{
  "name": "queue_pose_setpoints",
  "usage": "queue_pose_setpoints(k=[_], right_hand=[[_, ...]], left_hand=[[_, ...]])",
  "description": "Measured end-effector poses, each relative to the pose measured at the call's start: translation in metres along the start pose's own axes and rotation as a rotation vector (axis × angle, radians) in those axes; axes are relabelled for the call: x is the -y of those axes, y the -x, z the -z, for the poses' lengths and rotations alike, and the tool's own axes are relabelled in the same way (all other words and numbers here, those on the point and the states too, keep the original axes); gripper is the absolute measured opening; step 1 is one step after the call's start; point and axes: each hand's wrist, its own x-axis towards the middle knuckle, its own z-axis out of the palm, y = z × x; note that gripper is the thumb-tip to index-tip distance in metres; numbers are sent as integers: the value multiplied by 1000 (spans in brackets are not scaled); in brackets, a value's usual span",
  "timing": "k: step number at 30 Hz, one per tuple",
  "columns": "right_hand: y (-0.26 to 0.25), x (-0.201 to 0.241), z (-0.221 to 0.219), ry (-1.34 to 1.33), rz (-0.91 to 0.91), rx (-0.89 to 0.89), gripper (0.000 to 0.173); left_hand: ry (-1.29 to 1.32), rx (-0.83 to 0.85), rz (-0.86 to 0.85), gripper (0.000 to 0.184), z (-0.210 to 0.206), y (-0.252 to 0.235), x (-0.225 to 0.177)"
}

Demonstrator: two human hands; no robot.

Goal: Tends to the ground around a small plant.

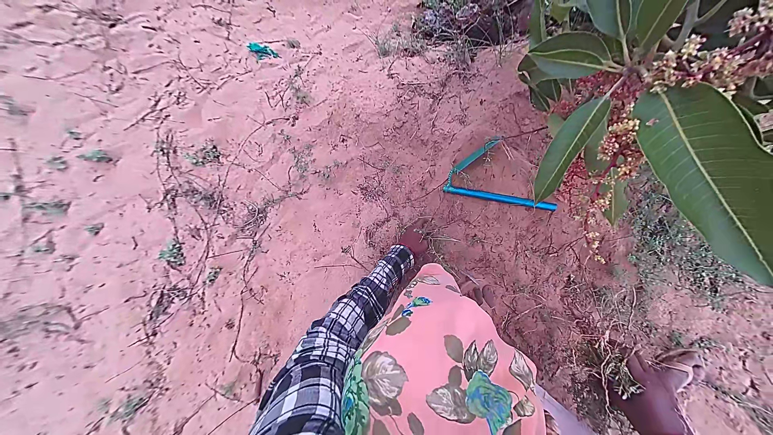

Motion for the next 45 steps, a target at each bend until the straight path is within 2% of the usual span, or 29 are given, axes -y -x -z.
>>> queue_pose_setpoints(k=[3, 9, 12, 14, 17, 20, 24, 27, 28, 30, 32, 35, 38, 42, 45], right_hand=[[0, 3, 0, -3, -31, 33, 75], [3, -5, 0, -22, -14, -11, 77], [5, -3, 1, -10, -32, 9, 76], [5, -1, 0, -6, -35, 20, 73], [6, -5, -1, -15, -19, 26, 73], [6, -6, 2, -34, -16, 28, 75], [5, -7, 5, -44, -13, 34, 73], [4, -5, 3, -23, -18, 58, 73], [5, -3, 2, -24, -29, 69, 74], [7, -2, 1, -21, -15, 59, 73], [8, -2, 0, -17, -12, 73, 73], [5, -3, 1, -10, 4, 69, 71], [5, -4, 2, -10, 3, 29, 70], [3, -9, -2, -1, -23, 74, 69], [0, -12, -8, -14, -36, 133, 74]], left_hand=[[39, -17, 77, 72, 6, -5, -13], [106, -171, 223, 78, 2, -7, -14], [136, -221, 293, 68, 11, -5, 3], [71, -177, 302, 49, 17, -4, 14], [-34, -84, 286, 39, 27, 6, 19], [-17, -69, 267, 40, 27, 22, 26], [69, -34, 411, 41, 1, 64, 52], [167, -157, 467, 44, -12, 85, 79], [196, -222, 464, 51, -10, 84, 82], [213, -350, 425, 64, 1, 66, 77], [129, -403, 328, 68, 24, 42, 54], [-156, -227, 151, 73, 60, 0, 10], [-369, -53, 94, 70, 60, -41, -15], [-434, 71, 143, 56, 31, -58, -16], [-367, 39, 118, 45, 27, -48, -3]])
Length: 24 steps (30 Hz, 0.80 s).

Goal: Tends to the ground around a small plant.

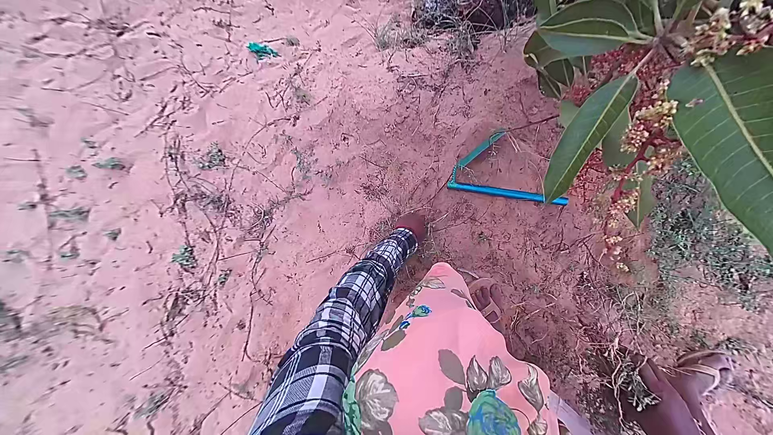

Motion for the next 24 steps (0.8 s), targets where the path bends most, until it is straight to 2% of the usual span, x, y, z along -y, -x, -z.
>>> queue_pose_setpoints(k=[3, 6, 8, 10, 11, 12, 13, 15, 18, 20, 24], right_hand=[[0, 2, 0, -6, 8, 2, 76], [-1, 6, 3, 0, 14, -24, 73], [-2, 9, 4, -2, 15, -27, 72], [-2, 7, 5, 0, 8, -14, 73], [-1, 6, 4, -1, 3, -9, 74], [-1, 6, 4, -8, -4, -5, 76], [0, 7, 4, -12, -4, -3, 76], [0, 9, 3, -16, 19, -11, 74], [-1, 8, 3, -18, 41, -22, 72], [-1, 8, 3, -8, 33, -52, 72], [-2, 5, 5, 13, -27, -48, 78]], left_hand=[[282, -72, 25, 49, -12, 28, 28], [538, -150, 211, 48, -16, 69, 47], [882, -515, 339, 57, -25, 73, 77], [1223, -903, 420, 61, -8, 79, 110], [1266, -1015, 482, 59, 13, 89, 127], [1189, -1082, 575, 55, 33, 97, 146], [1067, -1096, 663, 55, 51, 109, 162], [962, -1124, 696, 56, 76, 123, 179], [1097, -1171, 482, 63, 81, 124, 154], [1018, -1008, 308, 60, 64, 113, 117], [419, -534, -61, 47, 37, 71, 32]])
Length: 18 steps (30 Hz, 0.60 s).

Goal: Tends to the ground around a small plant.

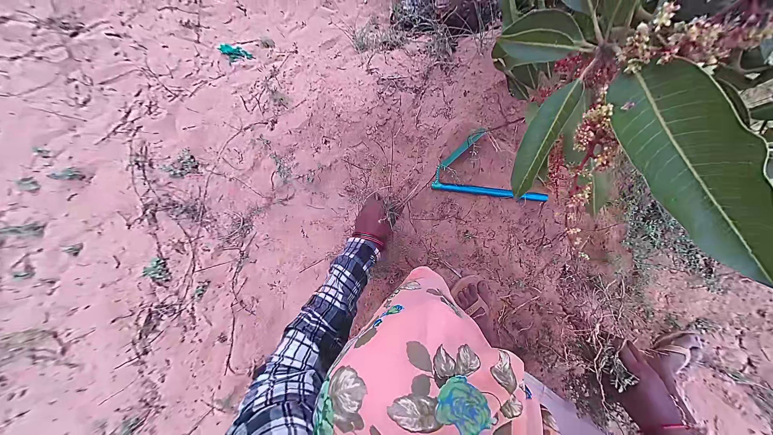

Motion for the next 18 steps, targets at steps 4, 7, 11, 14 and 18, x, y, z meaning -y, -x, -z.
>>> queue_pose_setpoints(k=[4, 7, 11, 14, 18], right_hand=[[-1, 0, 8, 1, 1, -33, 78], [-6, 6, 17, -6, -10, -19, 77], [-6, 15, 27, -41, 72, -82, 70], [-4, 9, 29, -51, 129, -164, 67], [-1, 6, 26, -48, 127, -123, 70]], left_hand=[[-390, 474, -248, 42, -16, -14, -121], [-673, 687, -532, 40, -33, -15, -175], [-649, 877, -411, 39, -37, 3, -220], [-596, 866, -497, 42, -99, -14, -188], [-857, 913, -748, 33, -123, -15, -157]])
